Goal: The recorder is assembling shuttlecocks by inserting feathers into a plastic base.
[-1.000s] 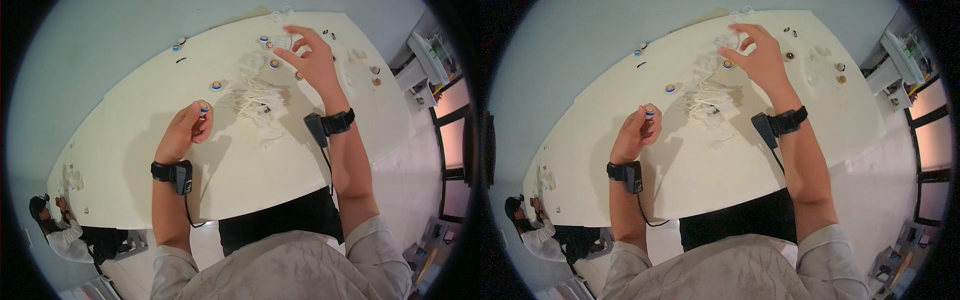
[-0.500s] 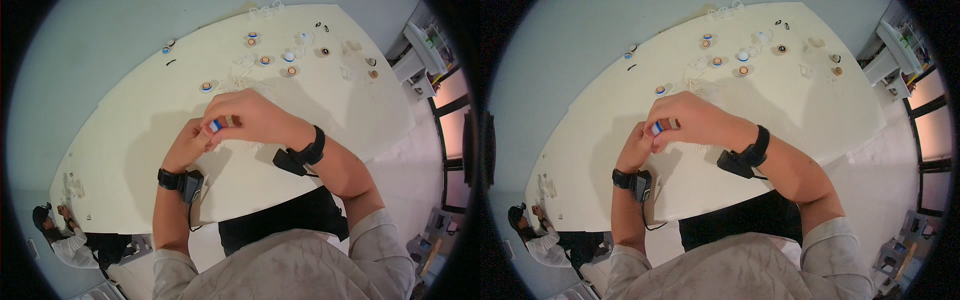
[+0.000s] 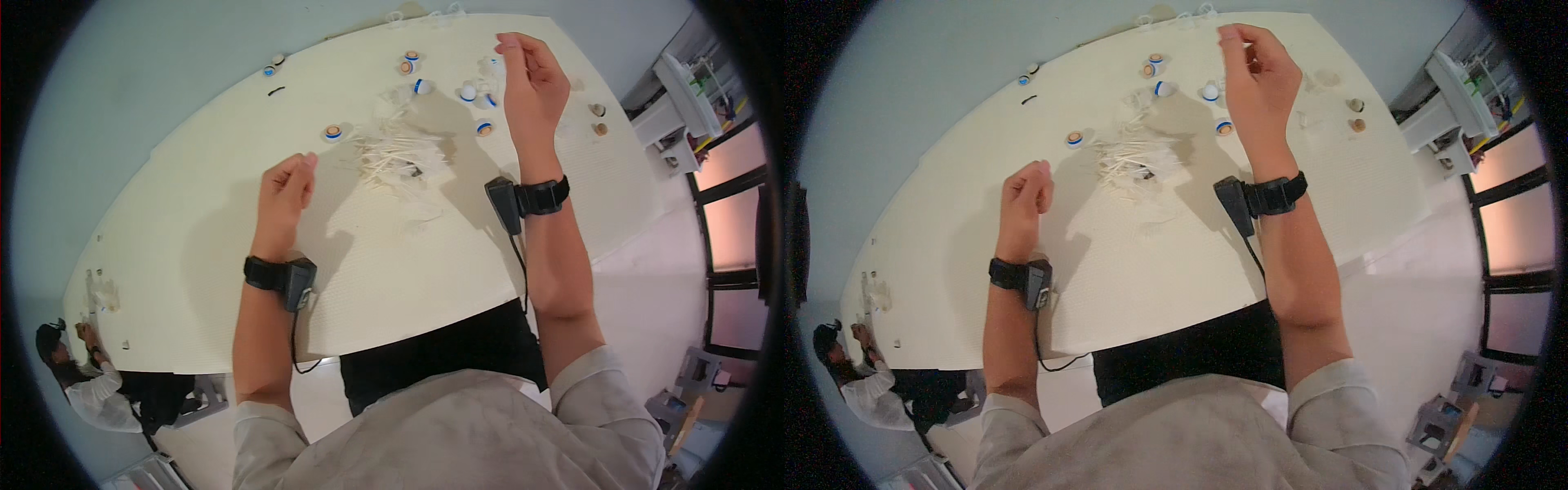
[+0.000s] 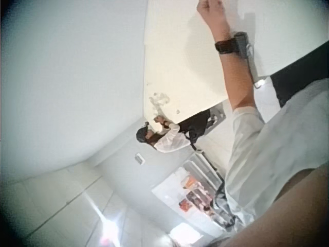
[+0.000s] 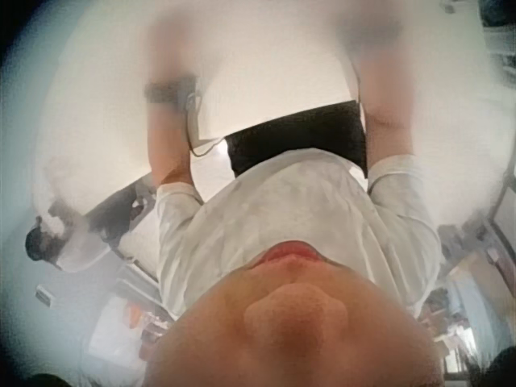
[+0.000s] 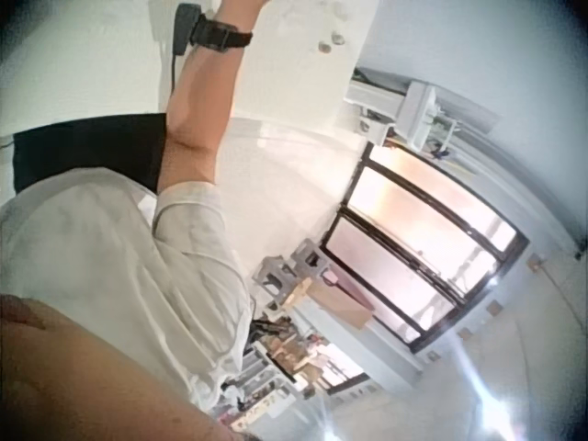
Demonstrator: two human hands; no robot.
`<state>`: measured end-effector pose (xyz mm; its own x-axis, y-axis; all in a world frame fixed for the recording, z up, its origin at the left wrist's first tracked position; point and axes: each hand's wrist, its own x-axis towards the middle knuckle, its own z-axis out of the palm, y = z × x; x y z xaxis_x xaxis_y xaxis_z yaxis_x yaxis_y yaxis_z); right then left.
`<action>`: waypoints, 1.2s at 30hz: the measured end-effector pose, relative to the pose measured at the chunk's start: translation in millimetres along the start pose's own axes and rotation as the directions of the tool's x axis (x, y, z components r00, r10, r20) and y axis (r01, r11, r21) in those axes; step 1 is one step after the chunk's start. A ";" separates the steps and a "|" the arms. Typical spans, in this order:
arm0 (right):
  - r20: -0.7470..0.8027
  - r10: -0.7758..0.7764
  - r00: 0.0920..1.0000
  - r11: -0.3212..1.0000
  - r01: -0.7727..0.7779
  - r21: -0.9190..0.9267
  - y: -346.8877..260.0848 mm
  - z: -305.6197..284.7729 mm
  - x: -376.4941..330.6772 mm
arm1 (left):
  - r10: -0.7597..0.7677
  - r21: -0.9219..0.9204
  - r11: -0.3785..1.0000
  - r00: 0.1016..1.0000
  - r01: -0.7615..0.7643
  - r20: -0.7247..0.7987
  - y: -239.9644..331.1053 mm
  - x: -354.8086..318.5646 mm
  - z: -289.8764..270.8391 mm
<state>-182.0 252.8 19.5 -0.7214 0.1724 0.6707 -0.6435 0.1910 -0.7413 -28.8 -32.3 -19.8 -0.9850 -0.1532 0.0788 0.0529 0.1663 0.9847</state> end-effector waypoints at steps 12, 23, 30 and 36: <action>0.290 0.156 0.944 0.505 0.176 -0.845 53.2 -136.3 -5.3 | -0.031 -0.075 0.997 0.996 0.025 -0.080 -28.7 11.3 -19.0; 0.741 -0.152 0.654 0.985 0.158 0.063 -80.8 -11.4 -52.0 | 0.066 -0.435 0.899 0.969 0.045 0.237 22.8 -23.7 24.2; 0.727 0.126 0.675 0.985 0.003 -0.173 -56.3 45.2 8.2 | -0.031 -0.129 0.989 0.941 0.078 0.338 7.0 -14.6 11.0; 0.870 -0.087 0.485 0.816 0.536 -0.217 40.2 83.5 3.4 | 0.090 -0.455 0.891 0.977 0.007 0.193 -1.9 -15.1 10.8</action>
<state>-231.7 180.3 -10.3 -0.5163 -0.7740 0.3665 -0.8562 0.4580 -0.2390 -15.8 -19.8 -24.6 -0.9893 0.0530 0.1360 0.1145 -0.2959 0.9483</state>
